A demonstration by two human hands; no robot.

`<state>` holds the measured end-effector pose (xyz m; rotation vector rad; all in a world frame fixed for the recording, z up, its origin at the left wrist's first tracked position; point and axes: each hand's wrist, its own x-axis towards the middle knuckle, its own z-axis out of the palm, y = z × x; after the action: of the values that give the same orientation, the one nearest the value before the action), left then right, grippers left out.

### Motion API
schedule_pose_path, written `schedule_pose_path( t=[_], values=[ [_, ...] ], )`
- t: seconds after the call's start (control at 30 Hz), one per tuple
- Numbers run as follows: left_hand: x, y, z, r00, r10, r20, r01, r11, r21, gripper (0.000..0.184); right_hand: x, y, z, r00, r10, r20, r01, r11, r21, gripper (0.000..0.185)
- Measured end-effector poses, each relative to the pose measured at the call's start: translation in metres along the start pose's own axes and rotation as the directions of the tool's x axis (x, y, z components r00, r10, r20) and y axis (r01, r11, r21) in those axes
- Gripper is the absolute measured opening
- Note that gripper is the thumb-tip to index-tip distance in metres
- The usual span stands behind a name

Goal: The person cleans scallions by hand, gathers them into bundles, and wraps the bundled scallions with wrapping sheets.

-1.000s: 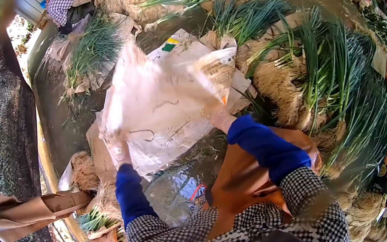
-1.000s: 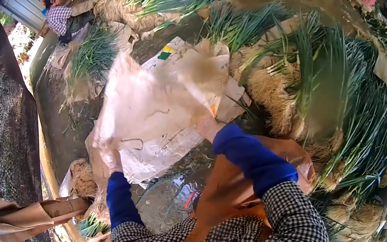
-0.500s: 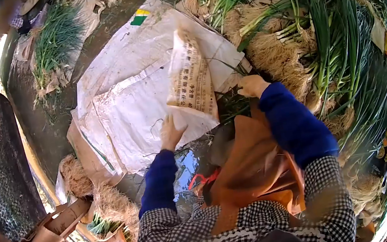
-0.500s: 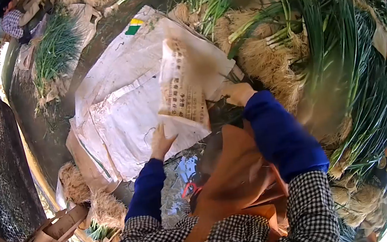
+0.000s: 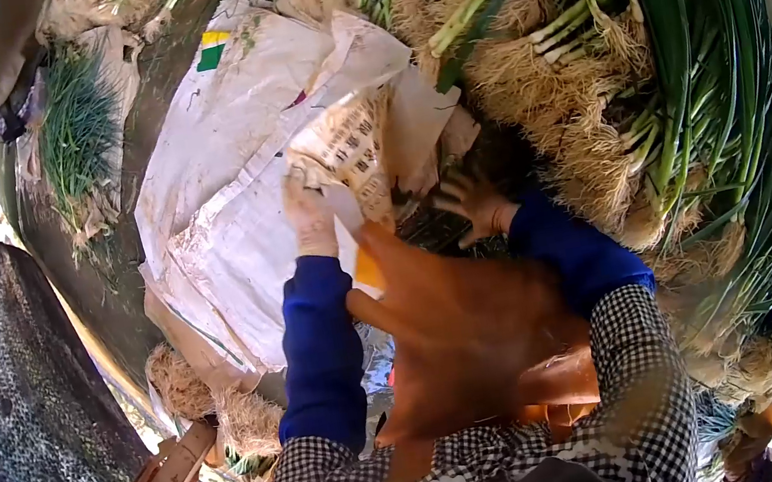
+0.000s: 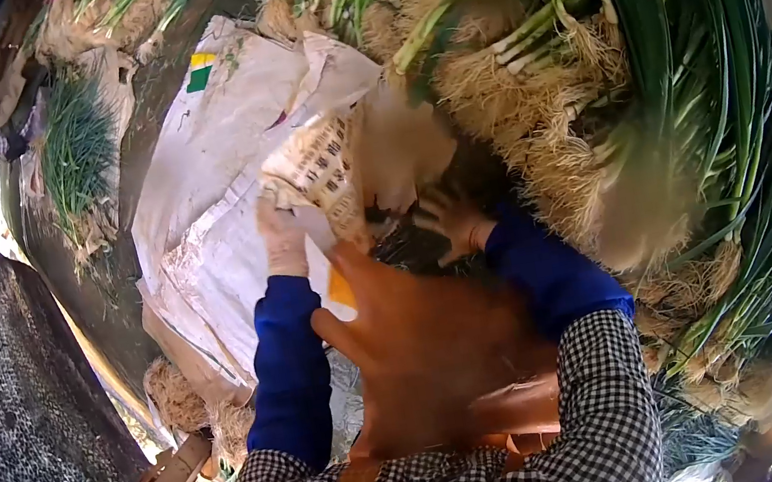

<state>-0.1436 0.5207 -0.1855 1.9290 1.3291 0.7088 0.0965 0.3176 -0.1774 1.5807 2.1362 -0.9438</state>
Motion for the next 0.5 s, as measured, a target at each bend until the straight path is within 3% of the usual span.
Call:
schedule_pose_path(
  t=[0.03, 0.07, 0.1, 0.13, 0.17, 0.2, 0.23, 0.27, 0.37, 0.43, 0.47, 0.5],
  values=[
    [0.017, 0.047, -0.013, 0.993, 0.111, -0.049, -0.106, 0.989, 0.106, 0.022, -0.005, -0.001, 0.024, 1.0, 0.009, 0.003, -0.009, 1.0, 0.007, 0.09],
    [0.027, 0.078, -0.02, 0.97, 0.227, -0.085, -0.205, 0.955, 0.213, 0.022, -0.007, 0.002, 0.061, 0.986, -0.108, -0.127, 0.096, 0.99, -0.099, 0.076],
    [0.033, 0.082, -0.018, 0.97, 0.233, -0.073, -0.214, 0.955, 0.205, 0.022, -0.013, 0.003, 0.071, 0.942, -0.233, -0.242, 0.181, 0.959, -0.219, 0.062],
    [0.041, 0.088, -0.018, 0.877, 0.479, -0.018, -0.406, 0.762, 0.505, 0.024, -0.02, 0.007, 0.082, 0.946, -0.211, -0.246, 0.162, 0.965, -0.206, 0.062],
    [0.043, 0.088, -0.018, 0.736, 0.667, 0.113, -0.518, 0.448, 0.729, 0.027, -0.033, 0.008, 0.083, 0.983, -0.147, -0.109, 0.143, 0.989, -0.049, 0.045],
    [0.045, 0.077, -0.013, 0.724, 0.679, 0.123, -0.541, 0.447, 0.712, 0.027, -0.046, 0.008, 0.082, 0.996, -0.08, 0.03, 0.077, 0.992, 0.096, 0.03],
    [0.042, 0.071, 0.004, 0.833, 0.554, 0.007, -0.492, 0.735, 0.466, 0.031, -0.072, 0.009, 0.094, 0.999, 0.033, 0.001, -0.033, 0.985, 0.17, 0.029],
    [0.043, 0.066, 0.004, 0.879, 0.476, -0.023, -0.439, 0.828, 0.349, 0.033, -0.093, 0.007, 0.106, 0.991, 0.13, -0.042, -0.117, 0.966, 0.231, 0.028],
    [0.038, 0.08, 0.003, 0.936, 0.345, -0.067, -0.351, 0.923, -0.157, 0.04, -0.17, -0.005, 0.156, 0.89, 0.446, -0.1, -0.368, 0.829, 0.422, 0.024],
    [0.025, 0.101, -0.004, 0.934, 0.35, -0.071, -0.354, 0.934, -0.049, 0.039, -0.223, -0.025, 0.192, 0.753, 0.654, -0.069, -0.524, 0.66, 0.538, 0.022],
    [0.026, 0.105, -0.004, 0.875, 0.481, -0.051, -0.41, 0.793, 0.452, 0.038, -0.254, -0.044, 0.209, 0.66, 0.75, -0.049, -0.586, 0.554, 0.592, 0.021],
    [0.038, 0.088, -0.001, 0.863, 0.491, -0.116, -0.446, 0.849, 0.283, 0.037, -0.281, -0.065, 0.226, 0.561, 0.828, -0.019, -0.628, 0.44, 0.642, 0.02]
  ],
)
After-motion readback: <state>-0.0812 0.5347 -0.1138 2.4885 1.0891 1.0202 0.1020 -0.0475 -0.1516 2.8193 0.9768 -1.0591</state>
